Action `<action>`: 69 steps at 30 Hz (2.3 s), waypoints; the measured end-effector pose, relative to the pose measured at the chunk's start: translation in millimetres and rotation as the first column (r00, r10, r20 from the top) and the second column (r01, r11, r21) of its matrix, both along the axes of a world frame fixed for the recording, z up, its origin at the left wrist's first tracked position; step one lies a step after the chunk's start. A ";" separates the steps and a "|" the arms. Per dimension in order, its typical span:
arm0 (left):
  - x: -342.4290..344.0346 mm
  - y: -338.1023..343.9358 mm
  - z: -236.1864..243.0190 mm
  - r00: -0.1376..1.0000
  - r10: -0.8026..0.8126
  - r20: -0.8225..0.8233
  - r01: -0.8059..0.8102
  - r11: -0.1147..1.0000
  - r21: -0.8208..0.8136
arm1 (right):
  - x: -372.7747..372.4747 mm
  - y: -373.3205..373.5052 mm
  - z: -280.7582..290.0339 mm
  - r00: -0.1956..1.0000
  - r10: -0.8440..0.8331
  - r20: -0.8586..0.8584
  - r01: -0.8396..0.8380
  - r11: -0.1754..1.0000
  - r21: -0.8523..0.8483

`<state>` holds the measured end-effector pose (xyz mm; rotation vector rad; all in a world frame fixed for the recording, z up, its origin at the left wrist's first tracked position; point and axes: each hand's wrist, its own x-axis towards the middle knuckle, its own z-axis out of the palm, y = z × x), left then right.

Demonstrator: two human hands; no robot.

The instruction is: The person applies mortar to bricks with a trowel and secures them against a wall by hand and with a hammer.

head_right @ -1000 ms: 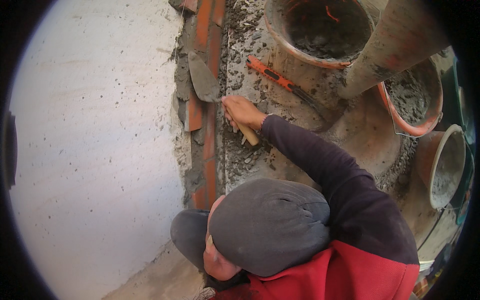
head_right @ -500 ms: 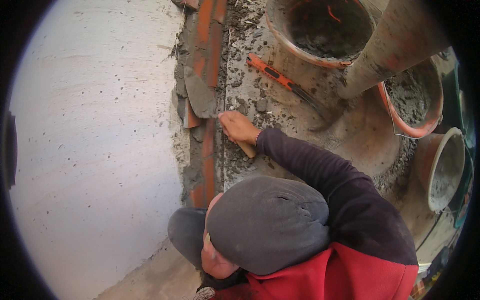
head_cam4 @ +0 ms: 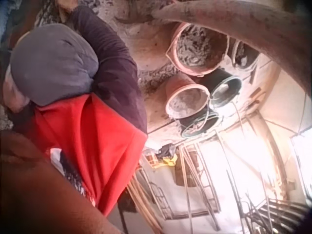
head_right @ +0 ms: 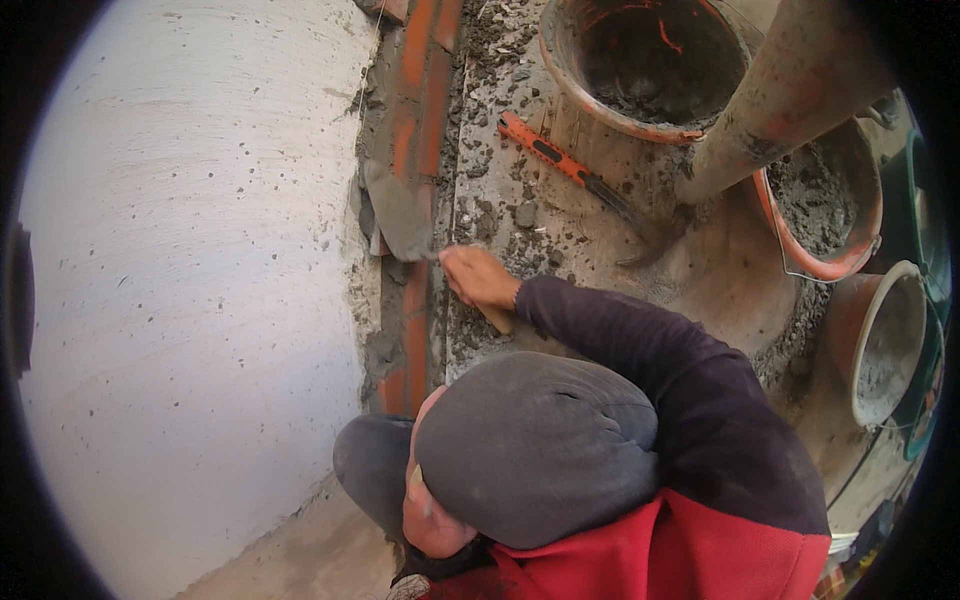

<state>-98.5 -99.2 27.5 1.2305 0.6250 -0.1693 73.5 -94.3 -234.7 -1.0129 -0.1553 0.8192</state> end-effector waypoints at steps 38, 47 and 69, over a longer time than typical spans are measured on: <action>-13.9 18.0 -2.7 0.998 0.034 -0.047 -0.033 0.999 0.016 | 139.8 31.3 29.5 0.422 -0.845 0.329 0.864 0.485 0.138; -14.0 14.3 -3.6 0.999 0.041 -0.006 -0.041 0.999 -0.006 | 143.0 27.1 38.8 0.505 -0.834 0.221 0.825 0.542 0.158; -12.3 17.0 -2.2 1.000 -0.026 -0.005 0.026 1.000 -0.013 | 138.6 6.1 29.7 0.448 -0.711 0.542 0.850 0.527 -0.010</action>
